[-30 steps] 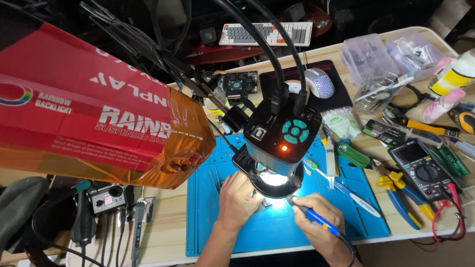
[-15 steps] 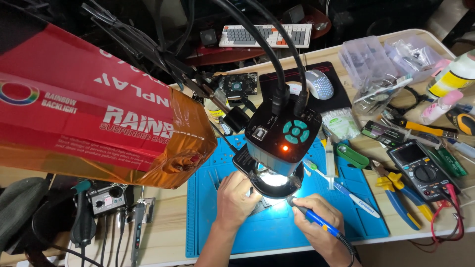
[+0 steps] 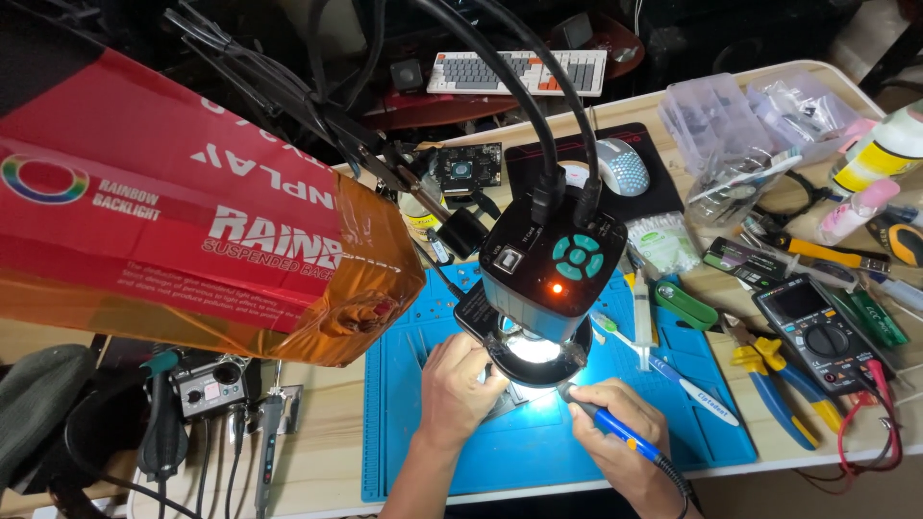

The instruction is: Using a hot air rework station and a soldering probe to repair or modify components on a circuit board while viewing through a digital microscope.

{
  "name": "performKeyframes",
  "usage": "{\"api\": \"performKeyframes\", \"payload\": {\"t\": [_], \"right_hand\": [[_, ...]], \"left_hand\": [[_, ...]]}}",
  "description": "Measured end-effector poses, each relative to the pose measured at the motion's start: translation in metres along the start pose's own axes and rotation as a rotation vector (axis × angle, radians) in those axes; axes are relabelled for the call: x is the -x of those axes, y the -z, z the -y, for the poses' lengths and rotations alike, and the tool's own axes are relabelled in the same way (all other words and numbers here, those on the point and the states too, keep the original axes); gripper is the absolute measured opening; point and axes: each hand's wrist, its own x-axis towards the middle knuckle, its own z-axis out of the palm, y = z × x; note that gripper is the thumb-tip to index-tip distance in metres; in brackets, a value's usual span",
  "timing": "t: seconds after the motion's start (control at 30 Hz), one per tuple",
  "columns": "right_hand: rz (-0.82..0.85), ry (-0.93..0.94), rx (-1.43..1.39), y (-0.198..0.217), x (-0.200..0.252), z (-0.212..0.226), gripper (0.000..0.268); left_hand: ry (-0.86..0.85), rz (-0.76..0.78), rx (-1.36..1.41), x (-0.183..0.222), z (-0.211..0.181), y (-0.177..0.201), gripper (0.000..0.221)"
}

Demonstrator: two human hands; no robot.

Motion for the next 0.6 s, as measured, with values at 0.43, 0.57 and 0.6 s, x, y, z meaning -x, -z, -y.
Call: {"api": "performKeyframes", "payload": {"t": [0.43,0.57,0.6], "right_hand": [[-0.019,0.006,0.007,-0.0019,0.0006,-0.0015,0.015],[-0.025,0.019,0.012,-0.0024,0.0032,-0.0042,0.017],[-0.026,0.018,0.007,-0.0027,0.0033,-0.0046,0.017]], "left_hand": [[-0.001,-0.004,0.000,-0.0012,0.0006,0.0009,0.019],[-0.001,-0.013,0.013,-0.0006,0.0017,0.0012,0.018],[0.001,-0.010,0.008,-0.0003,0.0023,0.0009,0.018]]}}
